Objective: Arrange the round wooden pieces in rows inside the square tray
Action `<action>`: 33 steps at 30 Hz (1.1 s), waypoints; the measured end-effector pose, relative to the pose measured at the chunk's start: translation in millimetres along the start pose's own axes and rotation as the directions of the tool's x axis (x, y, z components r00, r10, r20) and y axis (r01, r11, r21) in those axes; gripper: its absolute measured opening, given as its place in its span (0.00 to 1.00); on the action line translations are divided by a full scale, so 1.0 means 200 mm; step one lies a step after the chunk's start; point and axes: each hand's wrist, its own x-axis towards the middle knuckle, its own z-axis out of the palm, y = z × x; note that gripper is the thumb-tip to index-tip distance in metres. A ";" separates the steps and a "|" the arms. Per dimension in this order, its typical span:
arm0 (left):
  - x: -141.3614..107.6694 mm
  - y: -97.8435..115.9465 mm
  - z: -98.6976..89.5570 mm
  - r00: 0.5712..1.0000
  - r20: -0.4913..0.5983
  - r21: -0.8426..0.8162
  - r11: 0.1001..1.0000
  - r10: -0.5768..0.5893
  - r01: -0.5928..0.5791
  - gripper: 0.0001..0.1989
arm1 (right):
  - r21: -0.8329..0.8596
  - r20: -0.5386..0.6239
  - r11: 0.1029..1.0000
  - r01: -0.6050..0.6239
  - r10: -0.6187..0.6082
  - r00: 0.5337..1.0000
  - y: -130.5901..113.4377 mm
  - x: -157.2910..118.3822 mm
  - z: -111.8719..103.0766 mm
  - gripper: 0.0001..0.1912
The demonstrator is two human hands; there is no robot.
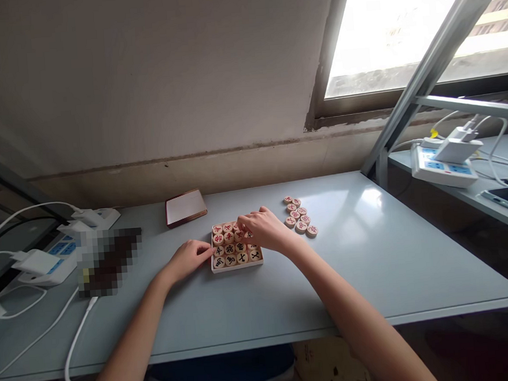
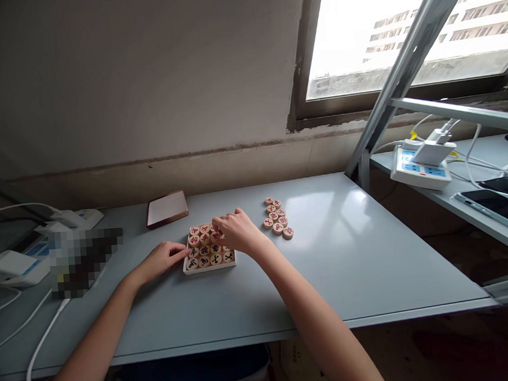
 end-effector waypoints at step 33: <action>0.00 0.00 0.00 1.000 -0.012 0.001 1.000 -0.010 0.010 0.22 | -0.044 0.076 0.979 -0.198 0.201 0.977 0.13 -0.06 -0.10 0.08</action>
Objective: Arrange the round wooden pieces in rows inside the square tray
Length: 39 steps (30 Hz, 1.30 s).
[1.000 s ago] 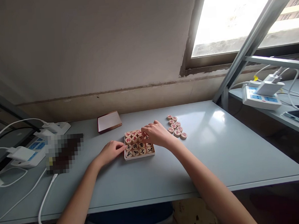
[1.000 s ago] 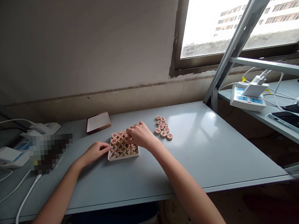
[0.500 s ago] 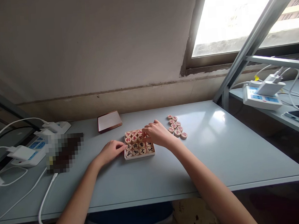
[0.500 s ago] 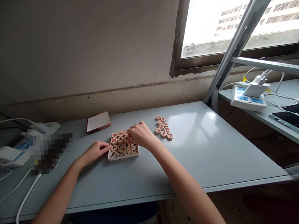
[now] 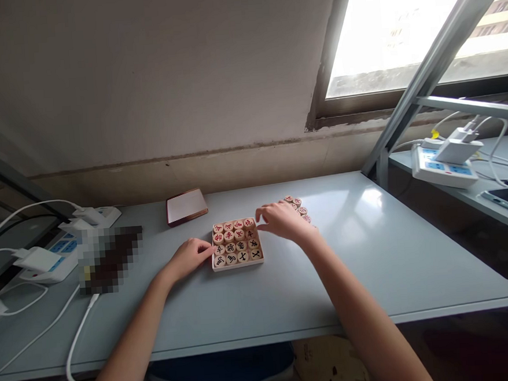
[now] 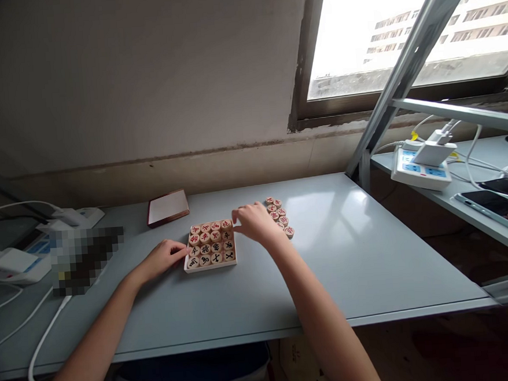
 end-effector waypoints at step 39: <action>0.22 -0.08 0.06 0.945 -0.220 0.142 0.966 0.243 -0.216 0.21 | 0.077 -0.205 0.995 -0.059 0.073 0.976 -0.12 -0.02 0.12 0.11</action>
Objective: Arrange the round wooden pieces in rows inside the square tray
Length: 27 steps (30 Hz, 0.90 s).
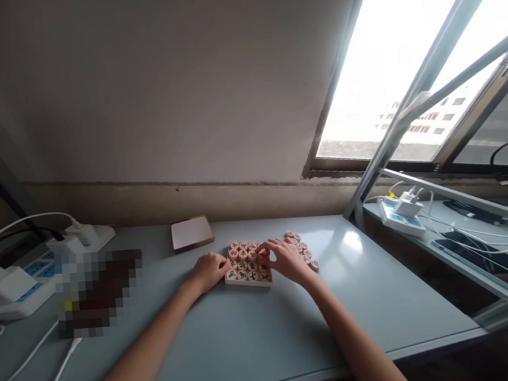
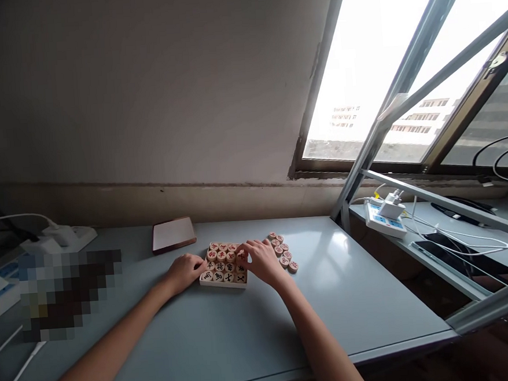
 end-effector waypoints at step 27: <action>-0.01 0.01 -0.01 1.000 0.003 0.001 1.000 -0.010 0.010 0.20 | -0.144 0.069 0.950 0.276 -0.269 0.961 -0.04 -0.01 0.00 0.15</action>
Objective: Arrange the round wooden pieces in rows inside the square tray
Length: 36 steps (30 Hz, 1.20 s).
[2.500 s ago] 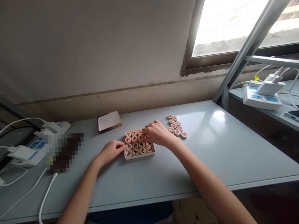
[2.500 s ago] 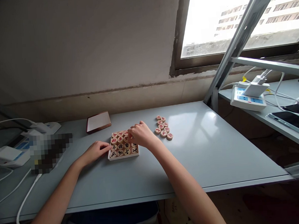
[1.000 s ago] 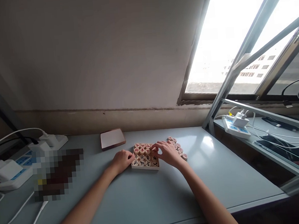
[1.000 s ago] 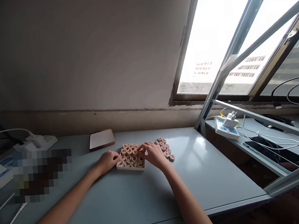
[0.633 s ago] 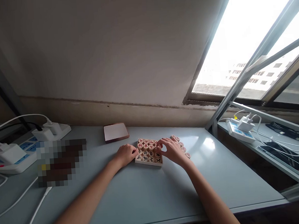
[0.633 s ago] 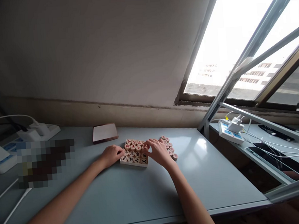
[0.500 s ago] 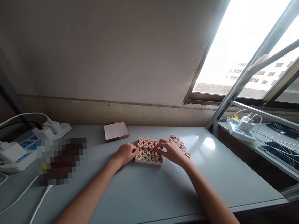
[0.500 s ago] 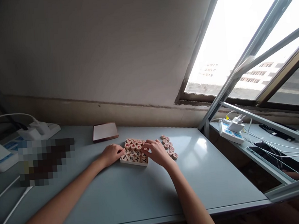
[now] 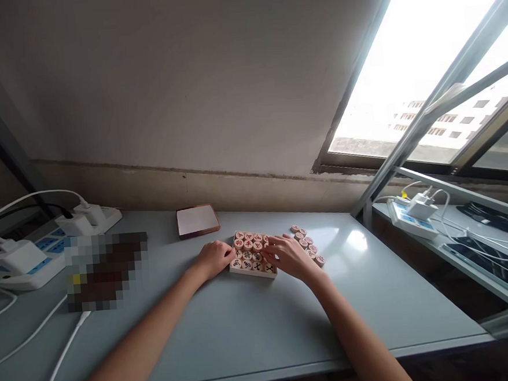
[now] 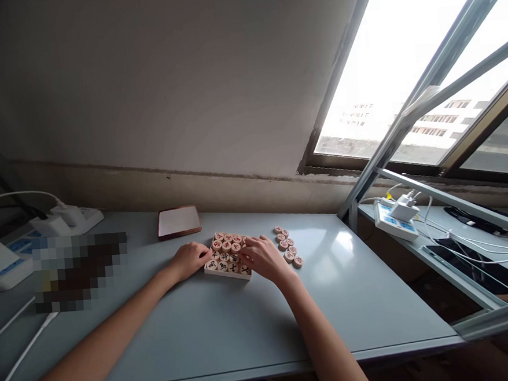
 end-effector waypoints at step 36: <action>0.00 0.04 0.03 0.992 -0.030 0.144 0.981 -0.125 0.128 0.22 | -0.125 -0.028 0.730 -0.672 0.674 0.738 0.28 -0.10 0.07 0.11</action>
